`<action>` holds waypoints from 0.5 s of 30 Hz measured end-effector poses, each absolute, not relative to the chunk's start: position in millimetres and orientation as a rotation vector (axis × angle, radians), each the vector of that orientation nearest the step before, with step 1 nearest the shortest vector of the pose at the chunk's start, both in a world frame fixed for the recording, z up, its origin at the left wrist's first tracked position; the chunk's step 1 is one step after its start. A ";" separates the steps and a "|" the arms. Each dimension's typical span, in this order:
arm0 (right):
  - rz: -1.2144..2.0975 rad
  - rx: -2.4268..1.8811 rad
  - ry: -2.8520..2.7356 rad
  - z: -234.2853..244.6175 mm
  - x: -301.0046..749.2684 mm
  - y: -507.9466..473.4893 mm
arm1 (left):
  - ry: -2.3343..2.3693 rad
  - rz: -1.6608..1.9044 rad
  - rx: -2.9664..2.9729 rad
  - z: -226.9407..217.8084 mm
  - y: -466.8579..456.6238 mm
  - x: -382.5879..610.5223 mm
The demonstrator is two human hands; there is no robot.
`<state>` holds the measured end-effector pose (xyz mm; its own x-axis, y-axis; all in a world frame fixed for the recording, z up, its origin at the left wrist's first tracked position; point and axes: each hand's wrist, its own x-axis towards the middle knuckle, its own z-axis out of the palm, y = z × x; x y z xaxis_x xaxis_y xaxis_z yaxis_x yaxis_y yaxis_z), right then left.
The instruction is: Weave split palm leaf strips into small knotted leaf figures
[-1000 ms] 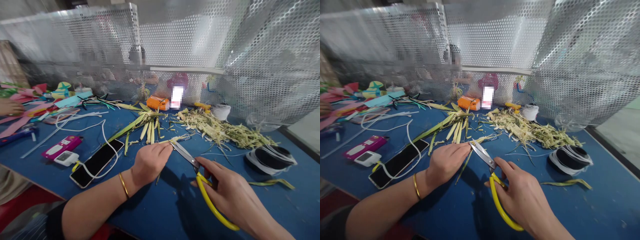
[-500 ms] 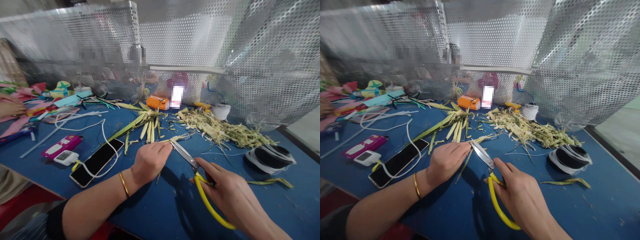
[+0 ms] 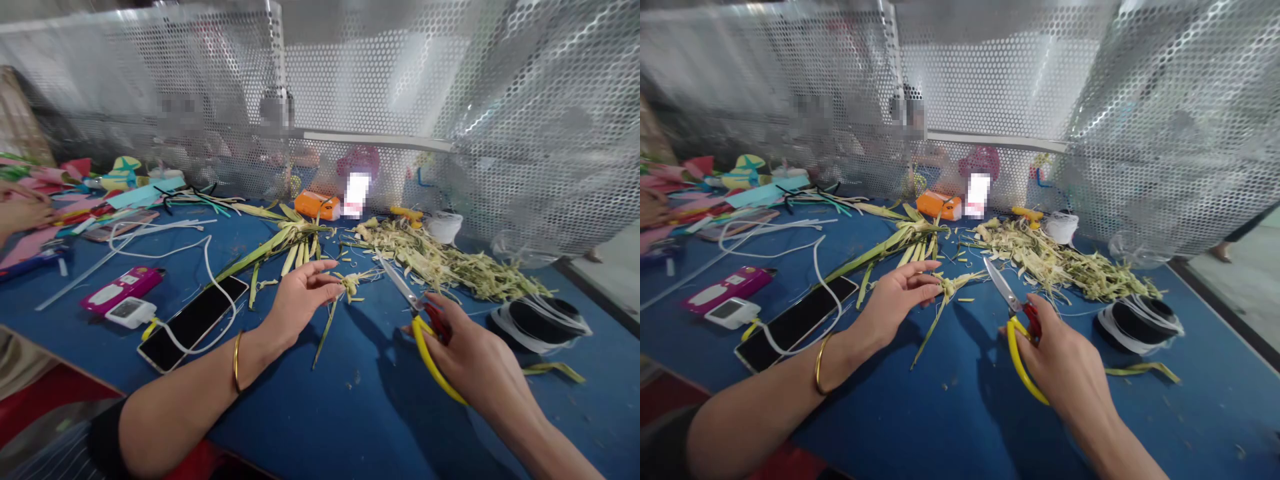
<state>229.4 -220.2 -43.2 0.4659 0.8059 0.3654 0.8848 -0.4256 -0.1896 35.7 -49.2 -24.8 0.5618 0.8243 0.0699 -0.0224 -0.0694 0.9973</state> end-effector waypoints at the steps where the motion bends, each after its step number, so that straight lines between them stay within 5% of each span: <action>1: -0.338 -2.407 -1.468 -46.3 230.7 -219.3 | 0.716 0.735 1.342 -25.3 -48.4 36.5; 10: -0.183 -2.256 -1.874 -48.4 219.9 -219.8 | 0.645 0.454 0.707 -30.4 -59.9 40.7; 15: -0.105 -1.927 -1.479 -34.4 200.9 -210.3 | 0.612 0.456 0.692 -31.7 -72.5 44.4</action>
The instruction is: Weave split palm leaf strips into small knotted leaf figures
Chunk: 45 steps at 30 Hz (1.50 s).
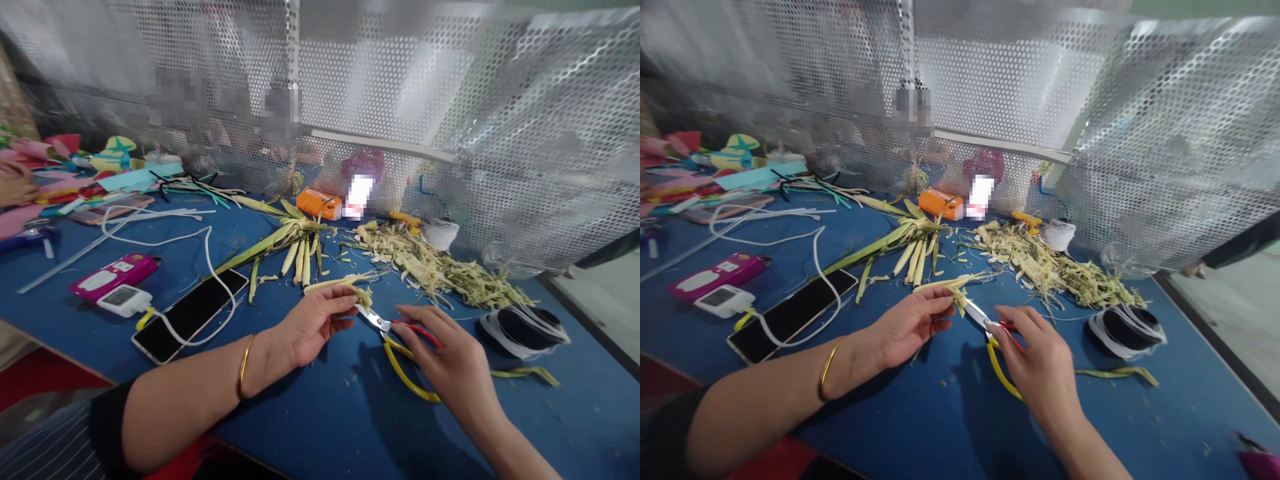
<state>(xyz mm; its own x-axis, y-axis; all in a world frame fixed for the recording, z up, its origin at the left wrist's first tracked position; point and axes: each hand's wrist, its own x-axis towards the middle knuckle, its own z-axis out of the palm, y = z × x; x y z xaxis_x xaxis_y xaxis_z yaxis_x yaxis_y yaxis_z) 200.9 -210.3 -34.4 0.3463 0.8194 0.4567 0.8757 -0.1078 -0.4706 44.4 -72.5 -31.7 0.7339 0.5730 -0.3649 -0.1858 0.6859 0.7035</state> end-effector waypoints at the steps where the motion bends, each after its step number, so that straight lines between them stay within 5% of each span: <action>1: -0.020 -1.862 -1.373 -33.0 193.8 -206.7 | 0.597 0.450 0.689 -32.6 -75.5 45.0; 5: 0.194 -1.723 -1.163 -32.4 168.8 -192.6 | 0.532 0.425 0.681 -35.3 -83.9 45.7; 24: -0.053 -1.667 -1.440 -28.6 165.8 -178.3 | 0.541 0.497 0.819 -39.1 -77.5 43.2; 45: 0.277 -1.524 -1.343 -33.4 175.1 -180.8 | 0.513 0.484 0.971 -31.8 -79.5 41.5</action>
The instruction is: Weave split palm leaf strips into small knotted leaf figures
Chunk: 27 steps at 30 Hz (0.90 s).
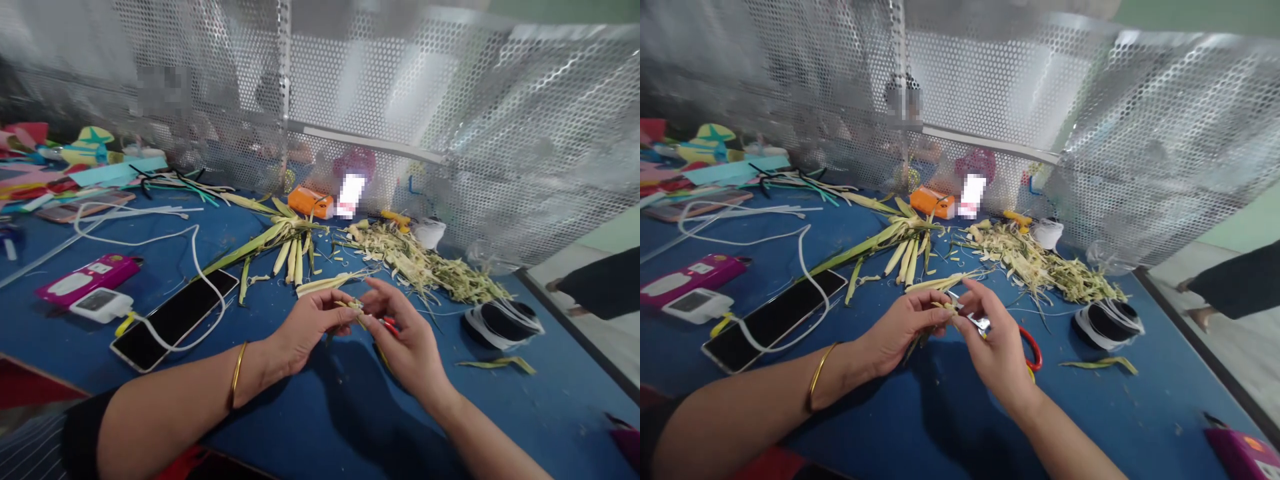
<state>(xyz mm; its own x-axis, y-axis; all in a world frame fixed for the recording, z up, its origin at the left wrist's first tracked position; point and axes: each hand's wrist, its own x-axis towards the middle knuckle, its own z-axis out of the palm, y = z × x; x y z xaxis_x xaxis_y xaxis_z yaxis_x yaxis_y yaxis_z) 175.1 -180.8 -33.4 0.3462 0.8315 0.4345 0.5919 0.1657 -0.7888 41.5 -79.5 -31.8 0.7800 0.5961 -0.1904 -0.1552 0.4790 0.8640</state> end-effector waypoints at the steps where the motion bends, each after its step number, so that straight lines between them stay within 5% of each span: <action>1: 0.305 -1.489 -1.406 -32.0 176.4 -181.0 | 0.508 0.477 0.986 -31.2 -79.1 40.8; 8: 0.256 -1.474 -1.451 -32.8 172.3 -180.6 | 0.549 0.439 0.967 -36.7 -77.9 41.7; 19: 0.806 -1.497 -0.939 -40.2 166.2 -172.1 | 0.605 0.565 0.889 -32.4 -75.5 43.4; 27: 0.828 -1.555 -1.044 -46.7 155.8 -171.3 | 0.574 0.505 0.881 -35.9 -80.3 44.8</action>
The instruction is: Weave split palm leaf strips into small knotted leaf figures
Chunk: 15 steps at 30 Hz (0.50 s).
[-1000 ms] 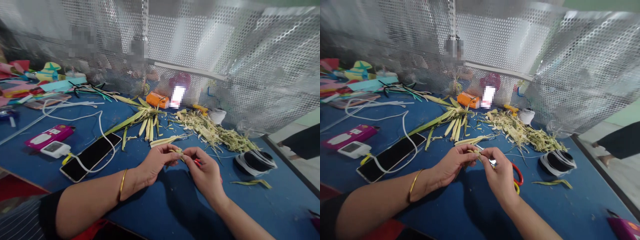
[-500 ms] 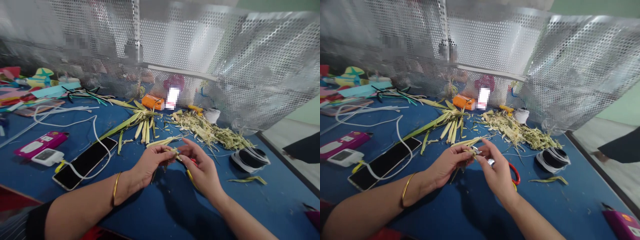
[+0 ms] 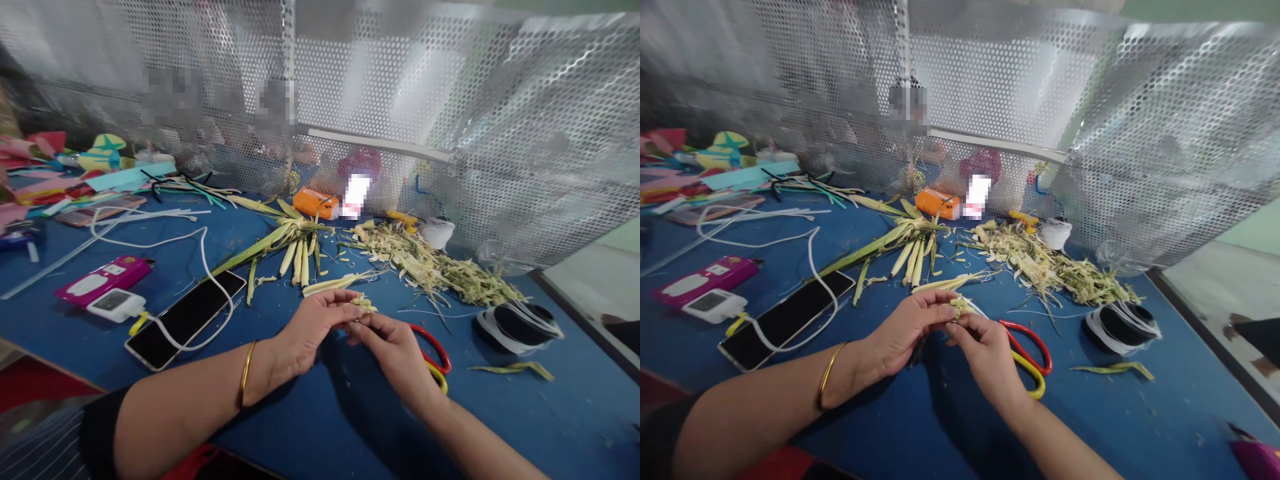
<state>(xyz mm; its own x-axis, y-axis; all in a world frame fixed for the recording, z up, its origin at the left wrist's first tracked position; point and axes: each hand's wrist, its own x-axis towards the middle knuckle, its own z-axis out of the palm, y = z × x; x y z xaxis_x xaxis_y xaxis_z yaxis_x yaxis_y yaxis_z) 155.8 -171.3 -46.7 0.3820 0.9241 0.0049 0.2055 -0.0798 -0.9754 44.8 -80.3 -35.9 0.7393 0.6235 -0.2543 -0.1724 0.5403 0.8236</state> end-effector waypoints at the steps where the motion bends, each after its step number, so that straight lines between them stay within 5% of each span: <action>1: 0.831 -1.558 -1.066 -46.9 156.7 -171.9 | 0.585 0.514 0.900 -34.0 -79.7 44.5; 9: 0.522 -1.659 -1.528 -40.4 167.1 -178.2 | 0.670 0.467 0.951 -34.3 -72.3 42.8; 15: 0.663 -1.667 -1.320 -42.1 164.9 -177.9 | 0.640 0.446 0.992 -33.4 -72.6 41.3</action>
<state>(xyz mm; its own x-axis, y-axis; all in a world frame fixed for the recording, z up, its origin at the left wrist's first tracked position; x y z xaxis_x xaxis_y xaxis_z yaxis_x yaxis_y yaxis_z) 164.9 -177.9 -42.1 0.2921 0.9499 0.1110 0.4782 -0.0445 -0.8771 41.3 -72.6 -33.4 0.7340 0.6143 -0.2896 -0.0591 0.4827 0.8738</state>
